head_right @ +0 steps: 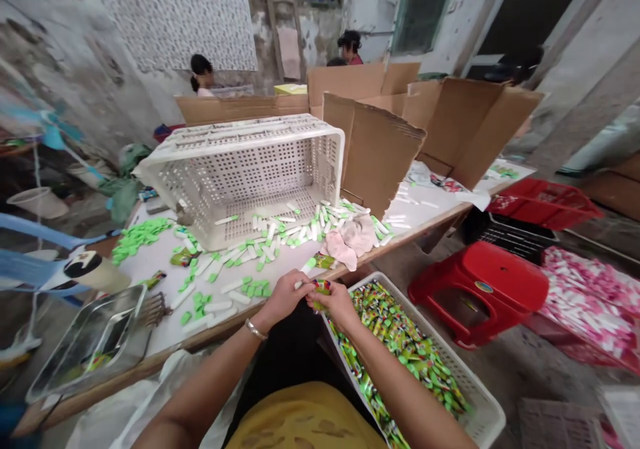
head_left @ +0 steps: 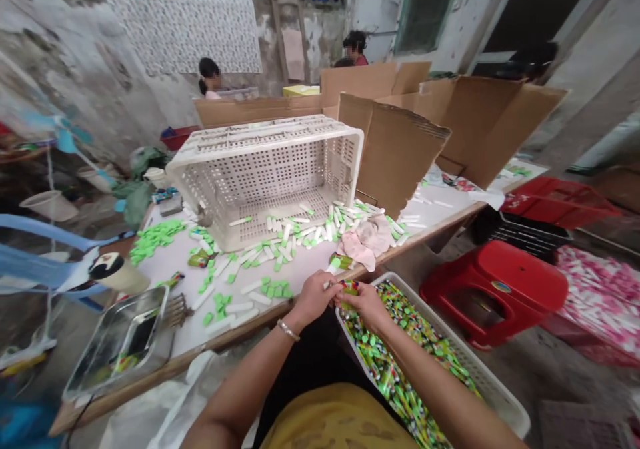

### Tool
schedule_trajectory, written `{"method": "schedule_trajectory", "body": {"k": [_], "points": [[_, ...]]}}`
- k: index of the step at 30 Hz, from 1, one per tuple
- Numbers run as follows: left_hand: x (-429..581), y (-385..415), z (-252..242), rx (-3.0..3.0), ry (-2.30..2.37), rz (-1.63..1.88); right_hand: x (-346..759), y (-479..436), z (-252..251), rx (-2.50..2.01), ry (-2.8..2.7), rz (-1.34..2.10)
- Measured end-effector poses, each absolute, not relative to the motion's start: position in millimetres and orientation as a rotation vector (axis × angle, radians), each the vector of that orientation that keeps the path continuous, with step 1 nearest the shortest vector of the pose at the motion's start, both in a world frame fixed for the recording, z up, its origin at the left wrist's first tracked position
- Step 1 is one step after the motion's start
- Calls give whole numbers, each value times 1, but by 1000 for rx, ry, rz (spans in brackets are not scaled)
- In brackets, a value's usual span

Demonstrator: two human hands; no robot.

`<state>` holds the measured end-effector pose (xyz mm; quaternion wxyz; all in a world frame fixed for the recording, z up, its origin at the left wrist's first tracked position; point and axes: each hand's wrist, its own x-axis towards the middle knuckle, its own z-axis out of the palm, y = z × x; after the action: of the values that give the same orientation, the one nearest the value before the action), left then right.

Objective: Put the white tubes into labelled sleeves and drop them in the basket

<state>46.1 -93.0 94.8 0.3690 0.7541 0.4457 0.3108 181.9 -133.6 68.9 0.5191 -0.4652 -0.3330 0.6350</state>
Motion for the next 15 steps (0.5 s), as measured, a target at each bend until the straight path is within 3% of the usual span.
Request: {"method": "schedule_trajectory", "body": {"k": [8,15], "points": [[36,-90,83,1593,1184,914,205,-128,63,-1144,-569,1452],[48,-94,88,1363,1008,813,209,-115,73,-1164,-910,1281]]}}
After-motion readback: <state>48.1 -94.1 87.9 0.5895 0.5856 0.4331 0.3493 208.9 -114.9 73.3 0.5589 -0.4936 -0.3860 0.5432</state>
